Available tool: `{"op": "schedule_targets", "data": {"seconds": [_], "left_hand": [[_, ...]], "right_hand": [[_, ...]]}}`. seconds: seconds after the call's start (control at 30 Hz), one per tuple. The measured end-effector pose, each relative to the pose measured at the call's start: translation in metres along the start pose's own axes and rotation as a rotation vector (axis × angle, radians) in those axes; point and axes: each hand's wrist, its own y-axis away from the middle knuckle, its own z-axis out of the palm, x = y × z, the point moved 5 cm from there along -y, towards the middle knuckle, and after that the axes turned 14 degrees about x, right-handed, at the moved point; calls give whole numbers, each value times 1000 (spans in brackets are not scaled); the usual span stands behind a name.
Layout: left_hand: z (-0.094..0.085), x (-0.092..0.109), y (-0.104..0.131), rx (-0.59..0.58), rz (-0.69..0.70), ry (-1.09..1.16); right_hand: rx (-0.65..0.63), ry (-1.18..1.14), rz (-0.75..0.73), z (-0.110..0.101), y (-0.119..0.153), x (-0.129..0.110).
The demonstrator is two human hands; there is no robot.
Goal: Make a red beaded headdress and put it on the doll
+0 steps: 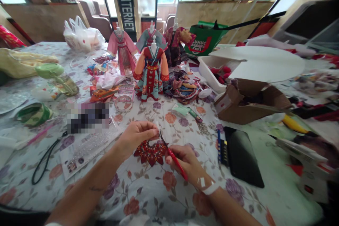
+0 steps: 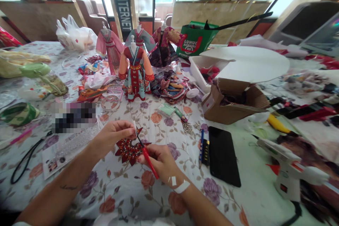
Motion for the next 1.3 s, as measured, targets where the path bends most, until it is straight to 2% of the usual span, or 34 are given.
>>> {"op": "schedule_targets", "data": {"seconds": [0.77, 1.03, 1.3], "left_hand": [[-5, 5, -1, -45, 22, -134], [-10, 5, -2, -11, 53, -244], [-8, 4, -1, -14, 20, -159]], "right_hand": [[-54, 108, -10, -2, -2, 9], [-66, 166, -26, -2, -2, 12], [-53, 177, -27, -3, -2, 10]]}}
